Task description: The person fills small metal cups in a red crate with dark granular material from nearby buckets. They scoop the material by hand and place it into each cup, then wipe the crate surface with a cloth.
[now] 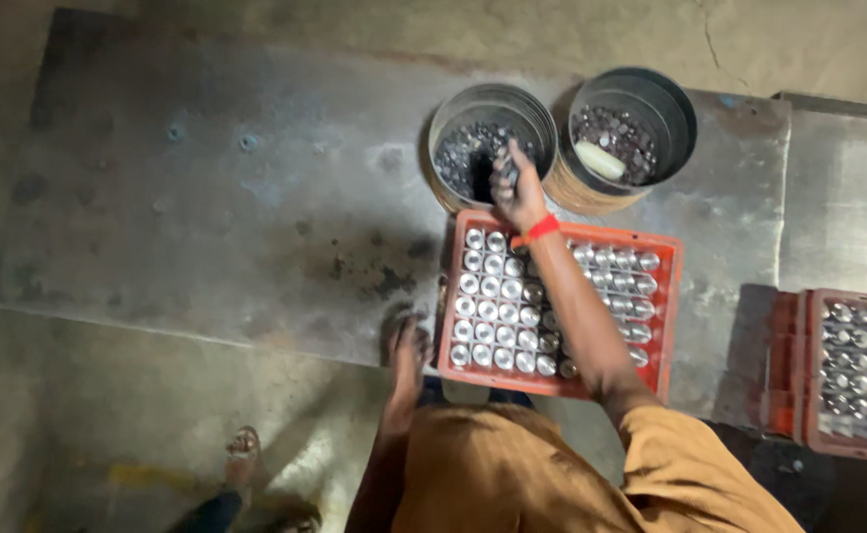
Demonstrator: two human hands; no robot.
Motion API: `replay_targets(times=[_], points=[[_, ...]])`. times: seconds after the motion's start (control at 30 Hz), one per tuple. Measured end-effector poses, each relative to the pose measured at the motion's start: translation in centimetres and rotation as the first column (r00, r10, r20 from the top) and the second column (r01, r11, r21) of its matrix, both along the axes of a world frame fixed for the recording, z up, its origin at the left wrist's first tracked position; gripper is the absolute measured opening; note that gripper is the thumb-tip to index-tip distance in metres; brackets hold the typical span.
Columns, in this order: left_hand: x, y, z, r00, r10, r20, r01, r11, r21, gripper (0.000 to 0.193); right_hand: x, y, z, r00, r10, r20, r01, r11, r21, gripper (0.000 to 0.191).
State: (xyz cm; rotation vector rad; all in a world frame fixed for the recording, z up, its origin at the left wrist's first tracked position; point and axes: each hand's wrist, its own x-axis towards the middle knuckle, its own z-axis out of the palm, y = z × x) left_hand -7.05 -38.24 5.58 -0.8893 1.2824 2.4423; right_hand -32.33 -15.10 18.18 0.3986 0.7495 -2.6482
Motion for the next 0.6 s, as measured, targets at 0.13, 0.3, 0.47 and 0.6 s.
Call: replay_targets(times=[0.13, 0.3, 0.47, 0.6], points=[[-1.7, 7.0, -0.9, 0.997, 0.009, 0.08, -0.043, 0.901, 0.432, 0.037, 11.7, -1.7, -3.6, 0.995, -0.077, -0.064, 0.096, 0.912, 0.398, 0.025], [-1.4, 14.4, -0.6, 0.998, -0.055, 0.017, 0.025, 0.687, 0.726, 0.04, 23.1, -1.9, -6.8, 0.825, 0.205, -0.526, 0.511, 0.127, 0.85, 0.016], [-0.4, 16.4, -0.7, 0.991, -0.13, 0.038, 0.058, 0.659, 0.75, 0.035, 26.8, 0.2, -7.9, 0.602, 0.379, -0.703, 0.767, -0.03, 0.641, 0.021], [0.0, 16.2, -1.3, 0.986, -0.165, 0.029, 0.084, 0.638, 0.765, 0.032, 26.8, 1.1, -9.2, 0.759, 0.184, -0.625, 0.643, -0.057, 0.764, 0.012]])
